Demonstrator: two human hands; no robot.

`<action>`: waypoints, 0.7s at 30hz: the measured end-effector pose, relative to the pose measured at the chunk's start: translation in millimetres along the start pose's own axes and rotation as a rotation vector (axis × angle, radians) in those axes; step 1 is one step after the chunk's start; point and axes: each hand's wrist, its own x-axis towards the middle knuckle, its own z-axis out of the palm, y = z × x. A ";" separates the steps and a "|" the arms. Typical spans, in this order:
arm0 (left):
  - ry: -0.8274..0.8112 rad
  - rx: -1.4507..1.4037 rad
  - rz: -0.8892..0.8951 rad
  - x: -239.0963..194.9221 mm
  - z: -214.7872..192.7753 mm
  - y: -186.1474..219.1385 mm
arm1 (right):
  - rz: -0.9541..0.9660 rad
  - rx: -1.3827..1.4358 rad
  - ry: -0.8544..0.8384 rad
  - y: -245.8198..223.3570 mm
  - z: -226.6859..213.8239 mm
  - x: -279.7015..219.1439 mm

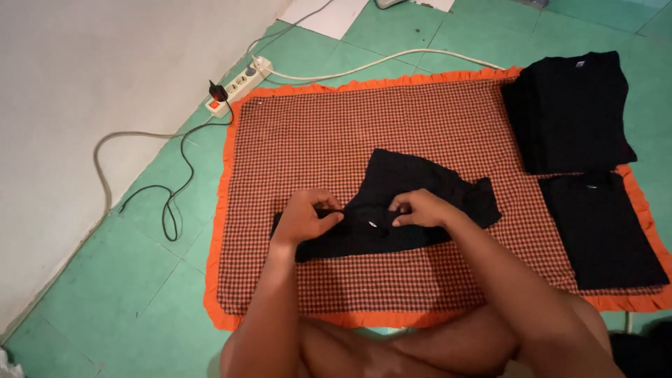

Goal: The person folds a black t-shirt by hand on a checkered mat, smoothing and aligning the fabric before folding it into a compact rectangle. The folded shirt is placed on a stack of previously folded shirts. The person then picks up another black t-shirt and begins to unfold and smooth it on the mat.

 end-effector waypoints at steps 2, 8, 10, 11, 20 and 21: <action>-0.013 0.005 -0.021 -0.4 -2.8 4.3 | -0.030 0.085 0.067 6.6 -2.4 -1.6; 0.040 0.059 -0.051 0.4 -3.8 -11.1 | -0.115 0.386 0.173 -4.7 -43.5 -33.6; 0.054 0.073 -0.045 2.0 -4.7 -7.3 | -0.091 0.368 0.152 -16.0 -58.4 -44.1; 0.068 0.088 -0.041 2.7 -5.5 -5.5 | -0.068 0.354 0.130 -21.8 -65.6 -49.0; 0.057 0.118 -0.039 -3.7 4.8 -6.5 | -0.110 -0.065 0.108 -17.4 -17.4 -32.2; 0.056 0.120 -0.042 -5.0 3.8 -5.4 | -0.111 -0.063 0.106 -14.7 -11.6 -27.4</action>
